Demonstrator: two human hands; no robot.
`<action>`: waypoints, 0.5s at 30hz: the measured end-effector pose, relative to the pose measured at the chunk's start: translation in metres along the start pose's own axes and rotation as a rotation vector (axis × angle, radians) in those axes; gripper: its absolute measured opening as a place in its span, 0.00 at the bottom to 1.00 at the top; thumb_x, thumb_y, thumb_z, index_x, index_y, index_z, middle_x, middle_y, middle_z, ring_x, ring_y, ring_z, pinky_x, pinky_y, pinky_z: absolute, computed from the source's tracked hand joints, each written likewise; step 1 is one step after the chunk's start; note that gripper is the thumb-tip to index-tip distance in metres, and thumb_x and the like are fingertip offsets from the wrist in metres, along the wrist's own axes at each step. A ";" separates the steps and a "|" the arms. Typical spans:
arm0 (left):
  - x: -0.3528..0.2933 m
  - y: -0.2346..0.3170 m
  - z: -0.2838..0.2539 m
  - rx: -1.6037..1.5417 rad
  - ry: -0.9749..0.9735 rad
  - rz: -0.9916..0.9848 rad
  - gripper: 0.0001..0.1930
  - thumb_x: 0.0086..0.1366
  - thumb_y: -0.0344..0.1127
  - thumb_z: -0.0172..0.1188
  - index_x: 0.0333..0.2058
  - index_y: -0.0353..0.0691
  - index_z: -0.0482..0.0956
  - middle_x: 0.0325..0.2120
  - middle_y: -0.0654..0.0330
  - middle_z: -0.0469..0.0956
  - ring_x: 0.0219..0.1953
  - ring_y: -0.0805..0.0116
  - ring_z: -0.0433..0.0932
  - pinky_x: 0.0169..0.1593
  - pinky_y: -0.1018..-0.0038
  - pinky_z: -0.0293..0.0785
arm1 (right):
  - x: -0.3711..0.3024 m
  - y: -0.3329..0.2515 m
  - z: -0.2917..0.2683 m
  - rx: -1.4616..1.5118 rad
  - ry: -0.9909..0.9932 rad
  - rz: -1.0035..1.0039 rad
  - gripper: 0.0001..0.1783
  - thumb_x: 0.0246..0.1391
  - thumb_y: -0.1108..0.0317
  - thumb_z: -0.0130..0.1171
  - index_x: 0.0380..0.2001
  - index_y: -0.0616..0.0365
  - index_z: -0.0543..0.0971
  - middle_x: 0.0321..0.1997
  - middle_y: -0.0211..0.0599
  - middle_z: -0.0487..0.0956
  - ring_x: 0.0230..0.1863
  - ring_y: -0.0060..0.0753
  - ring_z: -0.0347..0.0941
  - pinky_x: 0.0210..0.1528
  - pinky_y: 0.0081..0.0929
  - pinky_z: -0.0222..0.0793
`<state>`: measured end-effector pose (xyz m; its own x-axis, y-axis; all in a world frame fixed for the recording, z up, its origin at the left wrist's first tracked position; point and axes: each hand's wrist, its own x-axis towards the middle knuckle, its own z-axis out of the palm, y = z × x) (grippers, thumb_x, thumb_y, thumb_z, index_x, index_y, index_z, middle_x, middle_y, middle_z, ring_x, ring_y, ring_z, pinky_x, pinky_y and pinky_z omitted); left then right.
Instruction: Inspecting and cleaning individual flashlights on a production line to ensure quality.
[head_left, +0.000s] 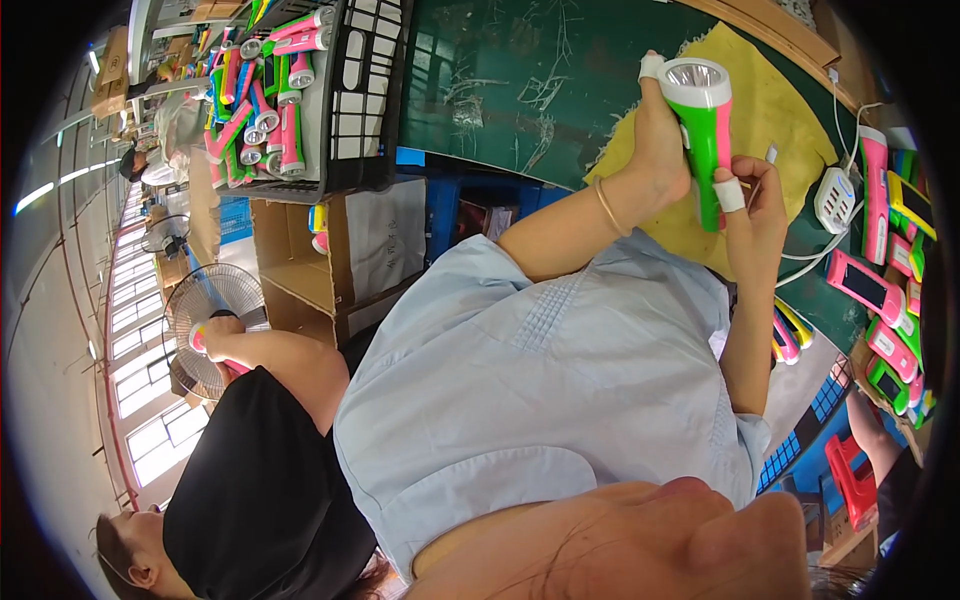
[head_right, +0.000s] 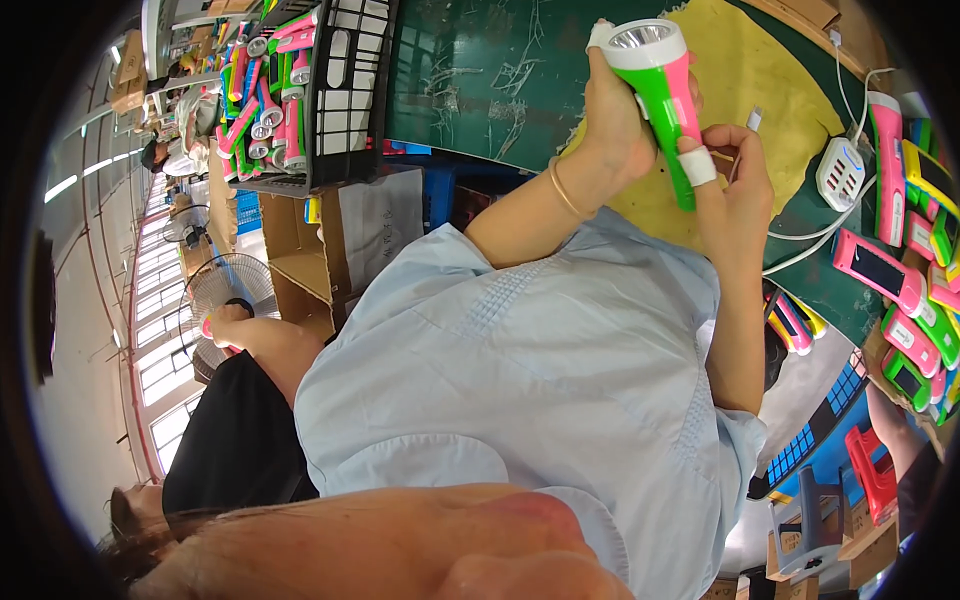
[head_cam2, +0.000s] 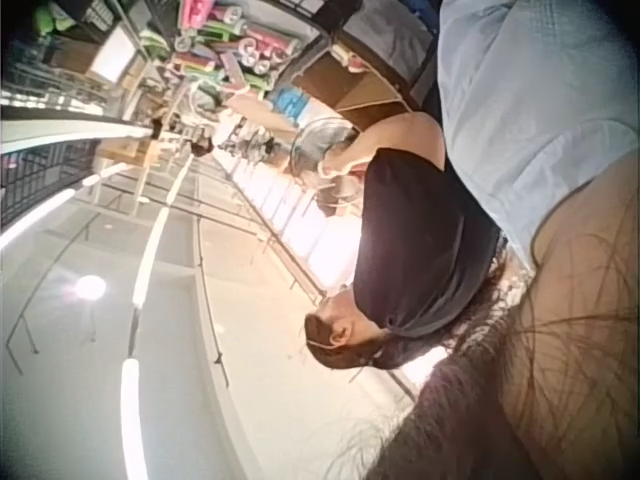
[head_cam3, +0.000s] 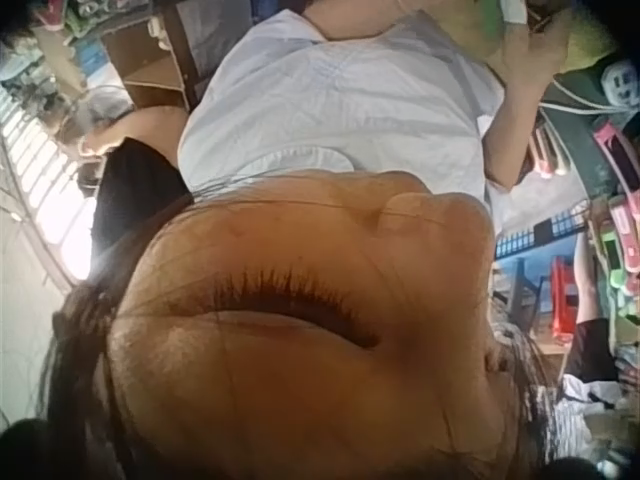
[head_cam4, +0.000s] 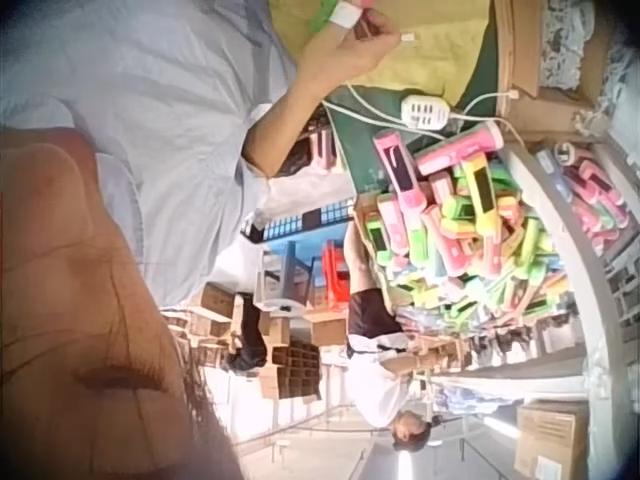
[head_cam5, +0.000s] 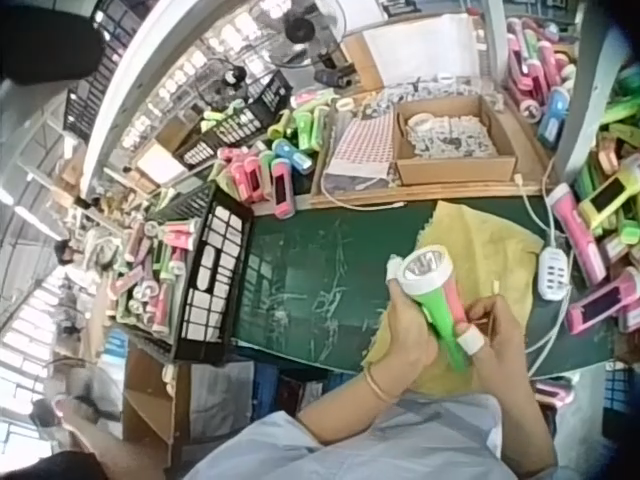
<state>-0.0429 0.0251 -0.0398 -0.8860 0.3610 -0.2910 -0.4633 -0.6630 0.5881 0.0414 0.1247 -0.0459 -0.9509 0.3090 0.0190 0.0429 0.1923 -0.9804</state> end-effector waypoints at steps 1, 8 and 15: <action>-0.003 0.001 0.007 -0.025 0.066 -0.020 0.37 0.61 0.62 0.23 0.28 0.31 0.70 0.13 0.53 0.69 0.16 0.63 0.68 0.23 0.70 0.68 | 0.002 0.002 -0.003 0.147 -0.058 0.111 0.19 0.46 0.63 0.61 0.38 0.64 0.70 0.35 0.36 0.73 0.34 0.26 0.70 0.36 0.22 0.66; 0.004 -0.009 -0.002 0.051 -0.091 -0.059 0.38 0.59 0.64 0.22 0.25 0.31 0.70 0.10 0.51 0.68 0.12 0.61 0.66 0.18 0.72 0.64 | 0.008 0.014 -0.009 0.302 -0.325 0.210 0.20 0.49 0.59 0.57 0.38 0.65 0.70 0.34 0.31 0.71 0.37 0.22 0.65 0.42 0.19 0.59; 0.012 -0.005 0.006 -0.021 -0.055 -0.211 0.39 0.57 0.66 0.23 0.23 0.33 0.71 0.09 0.50 0.68 0.10 0.59 0.66 0.16 0.69 0.63 | 0.012 0.012 -0.013 0.116 -0.402 0.353 0.28 0.52 0.46 0.48 0.42 0.62 0.70 0.35 0.34 0.71 0.36 0.22 0.66 0.41 0.21 0.62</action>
<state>-0.0516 0.0368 -0.0416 -0.7670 0.5280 -0.3645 -0.6394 -0.5821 0.5023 0.0344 0.1424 -0.0551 -0.9280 -0.0490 -0.3693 0.3682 0.0301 -0.9293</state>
